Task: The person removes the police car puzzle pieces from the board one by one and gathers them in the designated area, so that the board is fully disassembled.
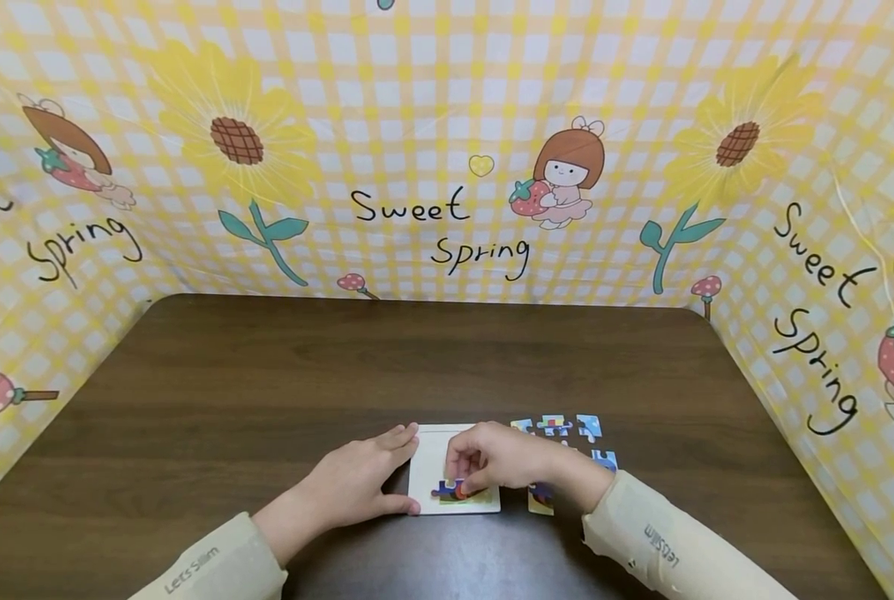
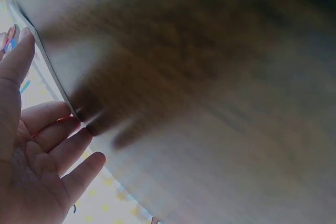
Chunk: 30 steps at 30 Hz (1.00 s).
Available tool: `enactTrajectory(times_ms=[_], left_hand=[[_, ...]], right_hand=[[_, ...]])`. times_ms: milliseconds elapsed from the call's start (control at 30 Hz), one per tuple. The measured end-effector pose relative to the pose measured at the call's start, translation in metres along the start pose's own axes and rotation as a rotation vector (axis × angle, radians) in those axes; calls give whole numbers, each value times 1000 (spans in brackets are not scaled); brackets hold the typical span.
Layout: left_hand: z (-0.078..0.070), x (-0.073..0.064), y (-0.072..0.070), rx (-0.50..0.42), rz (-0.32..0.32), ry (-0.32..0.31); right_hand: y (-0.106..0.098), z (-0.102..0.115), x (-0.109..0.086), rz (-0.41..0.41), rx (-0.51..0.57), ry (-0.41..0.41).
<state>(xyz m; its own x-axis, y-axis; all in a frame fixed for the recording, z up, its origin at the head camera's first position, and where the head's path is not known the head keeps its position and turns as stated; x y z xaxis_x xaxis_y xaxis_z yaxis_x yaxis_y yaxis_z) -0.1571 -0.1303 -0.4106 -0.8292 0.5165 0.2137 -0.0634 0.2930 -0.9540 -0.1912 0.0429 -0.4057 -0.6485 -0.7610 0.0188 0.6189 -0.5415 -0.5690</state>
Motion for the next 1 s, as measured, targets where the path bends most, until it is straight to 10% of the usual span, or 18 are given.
enactTrajectory(times_ms=[1000], left_hand=[[-1, 1, 2, 14, 23, 0]], right_hand=[[-44, -11, -34, -87, 31, 8]])
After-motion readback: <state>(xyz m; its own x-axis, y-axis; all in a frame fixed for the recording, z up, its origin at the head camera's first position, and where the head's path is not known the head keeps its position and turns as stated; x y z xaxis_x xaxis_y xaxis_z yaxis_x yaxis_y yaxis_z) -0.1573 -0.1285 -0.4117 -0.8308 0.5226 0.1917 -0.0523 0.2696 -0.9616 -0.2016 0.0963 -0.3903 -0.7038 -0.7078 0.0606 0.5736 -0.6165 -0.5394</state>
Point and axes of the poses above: each hand's wrist, its own x-axis towards the middle knuckle, its own y-axis out of the palm, z = x × y, the point moved 5 cm from there along x, towards the middle knuckle, and after that the axes turned 15 degrees about -z, right-handed, at the moved point
